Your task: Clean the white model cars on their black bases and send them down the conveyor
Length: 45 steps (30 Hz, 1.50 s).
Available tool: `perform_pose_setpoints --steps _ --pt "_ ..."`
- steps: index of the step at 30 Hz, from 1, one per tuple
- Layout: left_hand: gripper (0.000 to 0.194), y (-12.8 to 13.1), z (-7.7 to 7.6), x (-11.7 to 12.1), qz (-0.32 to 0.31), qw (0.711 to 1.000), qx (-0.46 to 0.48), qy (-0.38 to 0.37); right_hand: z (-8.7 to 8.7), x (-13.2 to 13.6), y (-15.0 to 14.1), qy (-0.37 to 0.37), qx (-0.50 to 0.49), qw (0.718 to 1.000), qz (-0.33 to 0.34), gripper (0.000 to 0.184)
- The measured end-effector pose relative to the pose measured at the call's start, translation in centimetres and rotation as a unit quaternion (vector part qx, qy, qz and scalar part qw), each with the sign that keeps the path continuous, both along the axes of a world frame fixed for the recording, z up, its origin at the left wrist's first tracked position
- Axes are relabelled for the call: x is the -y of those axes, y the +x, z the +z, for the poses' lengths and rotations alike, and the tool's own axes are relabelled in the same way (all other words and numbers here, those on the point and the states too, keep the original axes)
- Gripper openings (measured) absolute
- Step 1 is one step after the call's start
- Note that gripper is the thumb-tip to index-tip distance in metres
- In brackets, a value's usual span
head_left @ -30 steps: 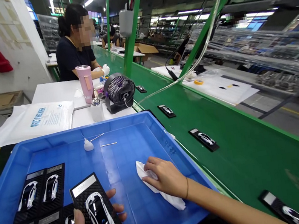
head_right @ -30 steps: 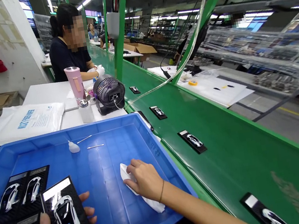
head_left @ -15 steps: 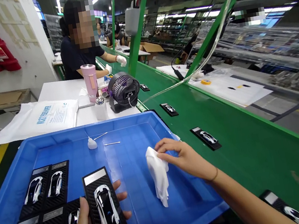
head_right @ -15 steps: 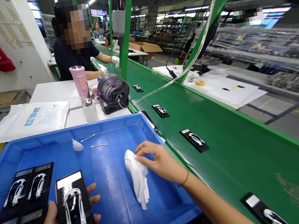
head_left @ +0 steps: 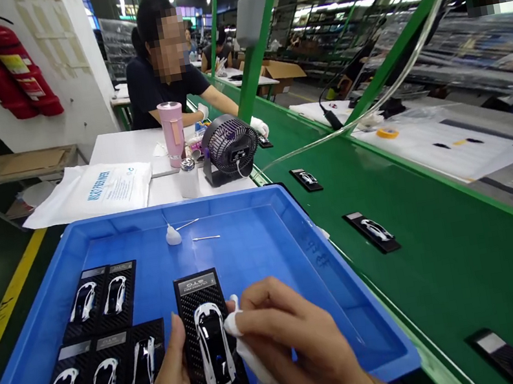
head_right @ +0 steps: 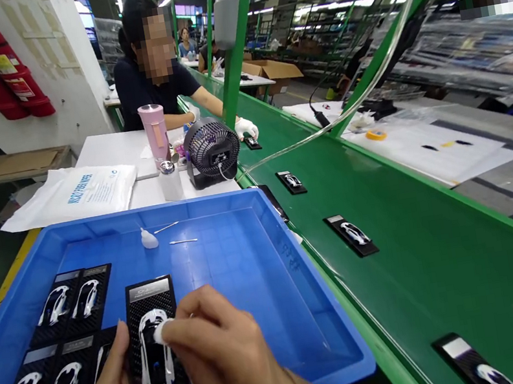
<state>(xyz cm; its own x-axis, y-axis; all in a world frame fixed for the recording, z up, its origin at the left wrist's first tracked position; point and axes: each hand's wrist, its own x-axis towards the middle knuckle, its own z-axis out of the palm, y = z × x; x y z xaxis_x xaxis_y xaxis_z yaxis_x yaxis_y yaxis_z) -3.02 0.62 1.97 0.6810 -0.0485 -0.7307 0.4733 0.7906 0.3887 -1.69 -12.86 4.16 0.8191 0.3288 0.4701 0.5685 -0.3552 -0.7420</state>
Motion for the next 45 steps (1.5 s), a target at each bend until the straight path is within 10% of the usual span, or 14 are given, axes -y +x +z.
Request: perform_pose_setpoints --steps 16,27,34,45 --pt "0.03 -0.5 -0.3 -0.7 -0.015 1.0 0.01 -0.014 -1.5 -0.8 -1.2 -0.196 0.114 0.974 -0.015 0.024" --pt "0.038 -0.2 0.2 -0.2 -0.035 0.997 0.041 -0.051 -1.8 0.2 -1.3 0.035 0.024 0.999 0.031 0.036" --pt "0.041 -0.3 0.5 0.0 -0.007 0.999 0.023 -0.046 -4.2 -1.3 -2.2 0.05 0.058 0.997 0.019 0.049" --pt "0.03 0.0 0.3 -0.3 0.034 0.999 0.011 -0.006 -2.5 0.3 -1.4 0.032 0.042 0.999 -0.003 0.034"
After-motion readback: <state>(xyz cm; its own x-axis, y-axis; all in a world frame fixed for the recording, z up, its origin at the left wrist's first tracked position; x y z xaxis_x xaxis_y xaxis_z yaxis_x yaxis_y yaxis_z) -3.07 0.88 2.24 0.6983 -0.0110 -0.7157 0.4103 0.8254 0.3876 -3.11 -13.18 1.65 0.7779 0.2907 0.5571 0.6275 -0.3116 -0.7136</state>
